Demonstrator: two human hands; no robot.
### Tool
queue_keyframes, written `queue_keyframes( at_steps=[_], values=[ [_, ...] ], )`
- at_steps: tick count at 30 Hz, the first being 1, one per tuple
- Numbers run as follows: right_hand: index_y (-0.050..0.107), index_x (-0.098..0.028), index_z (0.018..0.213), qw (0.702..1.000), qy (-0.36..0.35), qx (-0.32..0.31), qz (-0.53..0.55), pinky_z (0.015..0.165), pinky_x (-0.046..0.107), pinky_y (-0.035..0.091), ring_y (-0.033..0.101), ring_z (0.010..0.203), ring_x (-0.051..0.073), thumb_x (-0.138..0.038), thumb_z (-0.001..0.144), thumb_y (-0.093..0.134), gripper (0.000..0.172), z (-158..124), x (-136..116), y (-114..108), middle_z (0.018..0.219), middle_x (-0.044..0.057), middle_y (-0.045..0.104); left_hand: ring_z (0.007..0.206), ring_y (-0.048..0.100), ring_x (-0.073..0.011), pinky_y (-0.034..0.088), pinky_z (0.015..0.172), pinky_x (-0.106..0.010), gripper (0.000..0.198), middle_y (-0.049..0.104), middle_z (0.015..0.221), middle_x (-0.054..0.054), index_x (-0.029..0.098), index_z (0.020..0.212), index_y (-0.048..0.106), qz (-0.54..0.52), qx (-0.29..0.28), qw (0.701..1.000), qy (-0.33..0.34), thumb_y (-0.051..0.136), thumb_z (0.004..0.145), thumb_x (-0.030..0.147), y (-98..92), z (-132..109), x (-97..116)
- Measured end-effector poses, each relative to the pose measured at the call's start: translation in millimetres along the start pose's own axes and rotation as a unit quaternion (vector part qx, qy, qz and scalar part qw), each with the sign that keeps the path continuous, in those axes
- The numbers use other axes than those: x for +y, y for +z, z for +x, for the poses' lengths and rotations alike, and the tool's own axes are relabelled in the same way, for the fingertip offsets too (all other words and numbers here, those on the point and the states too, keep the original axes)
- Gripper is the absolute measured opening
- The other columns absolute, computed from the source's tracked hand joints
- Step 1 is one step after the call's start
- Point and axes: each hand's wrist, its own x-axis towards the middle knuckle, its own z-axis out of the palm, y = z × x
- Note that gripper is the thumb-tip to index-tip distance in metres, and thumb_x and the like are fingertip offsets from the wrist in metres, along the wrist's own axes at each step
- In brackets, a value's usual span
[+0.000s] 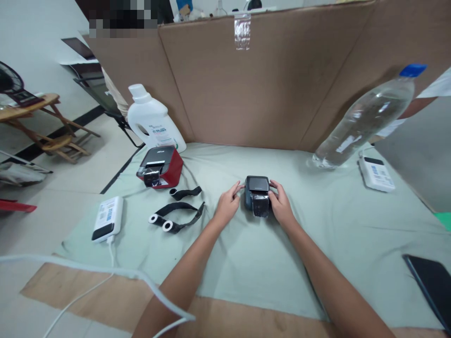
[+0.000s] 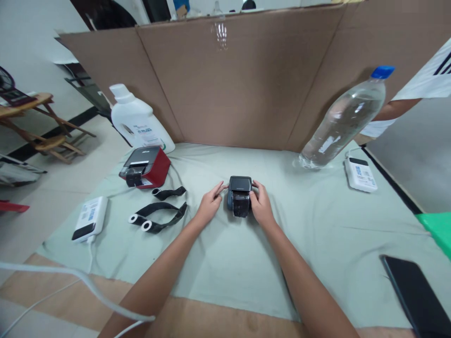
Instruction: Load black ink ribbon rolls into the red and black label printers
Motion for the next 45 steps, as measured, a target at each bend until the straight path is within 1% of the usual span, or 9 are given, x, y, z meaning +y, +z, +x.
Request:
queue_keyframes(
  at_steps=[3, 6, 11, 16, 23, 29, 36, 40, 45],
  values=[
    [0.047, -0.024, 0.15, 0.999, 0.001, -0.048, 0.012, 0.104, 0.045, 0.051, 0.061, 0.125, 0.028, -0.049, 0.093, 0.054, 0.063, 3, -6, -7, 0.154, 0.013, 0.049, 0.131, 0.06, -0.0208, 0.042, 0.116, -0.038, 0.069, 0.06, 0.145, -0.004, 0.021, 0.162, 0.025, 0.03, -0.009, 0.999, -0.013, 0.045, 0.096, 0.019, -0.6, -1, 5],
    [0.052, -0.022, 0.15, 0.996, -0.002, -0.086, -0.033, 0.091, 0.042, 0.056, 0.069, 0.102, 0.026, -0.051, 0.092, 0.054, 0.064, 12, -16, -17, 0.139, 0.012, 0.064, 0.137, 0.055, -0.0224, 0.04, 0.116, -0.041, 0.07, 0.059, 0.146, -0.004, 0.02, 0.163, 0.022, 0.061, -0.019, 0.998, -0.013, 0.043, 0.096, 0.017, -1.7, -2, 11],
    [0.073, -0.018, 0.121, 0.984, -0.059, -0.015, -0.168, 0.078, 0.036, 0.053, 0.068, 0.083, 0.024, -0.054, 0.094, 0.05, 0.05, 51, -39, -23, 0.104, 0.01, 0.077, 0.137, 0.054, -0.0229, 0.04, 0.115, -0.041, 0.073, 0.059, 0.145, -0.003, 0.019, 0.163, 0.021, 0.085, -0.029, 0.996, -0.008, 0.042, 0.093, 0.012, -2.8, -3, 15],
    [0.074, -0.019, 0.085, 0.928, -0.066, 0.017, -0.366, 0.067, 0.03, 0.042, 0.064, 0.075, 0.022, -0.043, 0.092, 0.053, 0.033, 86, -57, -22, 0.08, 0.009, 0.073, 0.135, 0.055, -0.0235, 0.04, 0.114, -0.041, 0.071, 0.06, 0.145, -0.005, 0.018, 0.163, 0.023, 0.094, -0.025, 0.995, 0.001, 0.041, 0.094, 0.012, -2.8, -3, 14],
    [0.079, -0.02, 0.09, 0.877, -0.101, -0.134, -0.45, 0.063, 0.028, 0.038, 0.062, 0.075, 0.021, -0.037, 0.084, 0.063, 0.025, 91, -66, -24, 0.085, 0.008, 0.074, 0.132, 0.059, -0.0233, 0.043, 0.112, -0.039, 0.07, 0.063, 0.142, -0.006, 0.017, 0.162, 0.025, 0.076, -0.017, 0.997, -0.015, 0.04, 0.094, 0.013, -3.0, -3, 13],
    [0.077, -0.019, 0.069, 0.857, -0.012, -0.216, -0.467, 0.054, 0.027, 0.035, 0.054, 0.053, 0.017, -0.046, 0.083, 0.065, 0.032, 110, -77, -19, 0.05, 0.0, 0.057, 0.132, 0.059, -0.025, 0.041, 0.113, -0.04, 0.068, 0.064, 0.141, -0.007, 0.017, 0.161, 0.028, 0.09, -0.014, 0.996, -0.009, 0.041, 0.094, 0.014, -2.8, -1, 11],
    [0.082, -0.019, 0.078, 0.866, -0.032, -0.187, -0.462, 0.065, 0.029, 0.043, 0.065, 0.069, 0.021, -0.045, 0.098, 0.045, 0.049, 110, -77, -14, 0.073, 0.008, 0.073, 0.127, 0.061, -0.0251, 0.042, 0.111, -0.04, 0.069, 0.064, 0.141, -0.007, 0.018, 0.161, 0.027, 0.104, -0.024, 0.994, -0.002, 0.041, 0.094, 0.016, -3.2, 0, 10],
    [0.083, -0.024, 0.092, 0.818, -0.1, -0.274, -0.496, 0.065, 0.029, 0.042, 0.065, 0.07, 0.021, -0.036, 0.084, 0.066, 0.023, 107, -78, -12, 0.077, 0.006, 0.076, 0.127, 0.061, -0.0274, 0.042, 0.111, -0.043, 0.068, 0.065, 0.139, -0.01, 0.014, 0.16, 0.029, 0.102, -0.021, 0.995, 0.005, 0.04, 0.093, 0.016, -3.0, 0, 9],
    [0.083, -0.026, 0.09, 0.769, -0.068, -0.318, -0.55, 0.059, 0.029, 0.038, 0.065, 0.069, 0.021, -0.04, 0.069, 0.08, 0.026, 114, -75, -7, 0.083, 0.005, 0.078, 0.125, 0.062, -0.0261, 0.042, 0.11, -0.04, 0.068, 0.065, 0.14, -0.007, 0.018, 0.161, 0.029, 0.11, -0.021, 0.994, 0.01, 0.041, 0.093, 0.017, -2.0, -1, 9]
  ],
)
